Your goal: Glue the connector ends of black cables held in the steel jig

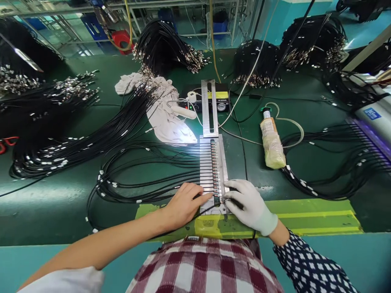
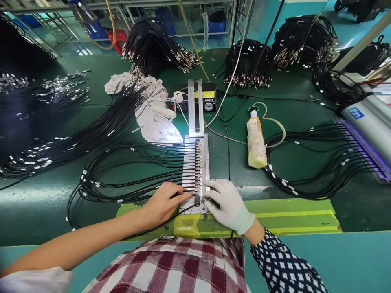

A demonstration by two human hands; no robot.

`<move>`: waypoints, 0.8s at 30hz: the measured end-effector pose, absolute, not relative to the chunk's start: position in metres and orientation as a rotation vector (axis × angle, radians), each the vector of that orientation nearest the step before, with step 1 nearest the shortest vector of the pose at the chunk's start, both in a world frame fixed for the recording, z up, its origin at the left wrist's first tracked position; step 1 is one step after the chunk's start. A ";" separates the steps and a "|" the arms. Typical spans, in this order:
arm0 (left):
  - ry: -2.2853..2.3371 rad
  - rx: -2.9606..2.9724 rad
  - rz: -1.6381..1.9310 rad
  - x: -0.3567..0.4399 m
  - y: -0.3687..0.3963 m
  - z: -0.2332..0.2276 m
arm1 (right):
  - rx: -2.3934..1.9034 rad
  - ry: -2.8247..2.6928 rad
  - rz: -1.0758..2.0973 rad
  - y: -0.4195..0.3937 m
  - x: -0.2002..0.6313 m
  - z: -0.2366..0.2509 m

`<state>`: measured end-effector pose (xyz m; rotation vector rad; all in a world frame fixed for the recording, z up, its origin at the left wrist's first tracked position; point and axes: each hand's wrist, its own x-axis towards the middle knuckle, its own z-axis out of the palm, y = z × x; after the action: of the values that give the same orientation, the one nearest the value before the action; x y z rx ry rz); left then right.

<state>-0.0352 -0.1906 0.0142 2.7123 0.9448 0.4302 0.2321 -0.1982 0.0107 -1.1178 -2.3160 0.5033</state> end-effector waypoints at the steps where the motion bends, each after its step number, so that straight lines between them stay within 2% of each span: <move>1: 0.931 2.720 0.425 -0.030 -0.190 0.014 | -1.106 -2.311 0.495 -0.200 0.232 0.011; 10: 1.022 2.695 0.304 -0.042 -0.190 0.013 | -0.831 -2.265 0.661 -0.210 0.235 0.017; 17: 0.941 2.700 0.103 -0.040 -0.182 0.031 | -1.091 -2.098 0.627 -0.207 0.236 0.015; 21: 0.959 2.593 0.243 -0.042 -0.181 0.047 | -1.207 -2.029 0.605 -0.210 0.229 0.018; 24: 0.914 2.546 0.419 -0.044 -0.190 0.057 | -1.204 -1.976 0.711 -0.213 0.219 0.028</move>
<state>-0.0439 -0.1897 0.0571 2.5463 0.9137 0.4185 0.2186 -0.2127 0.0276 -1.2036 -1.9761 0.7111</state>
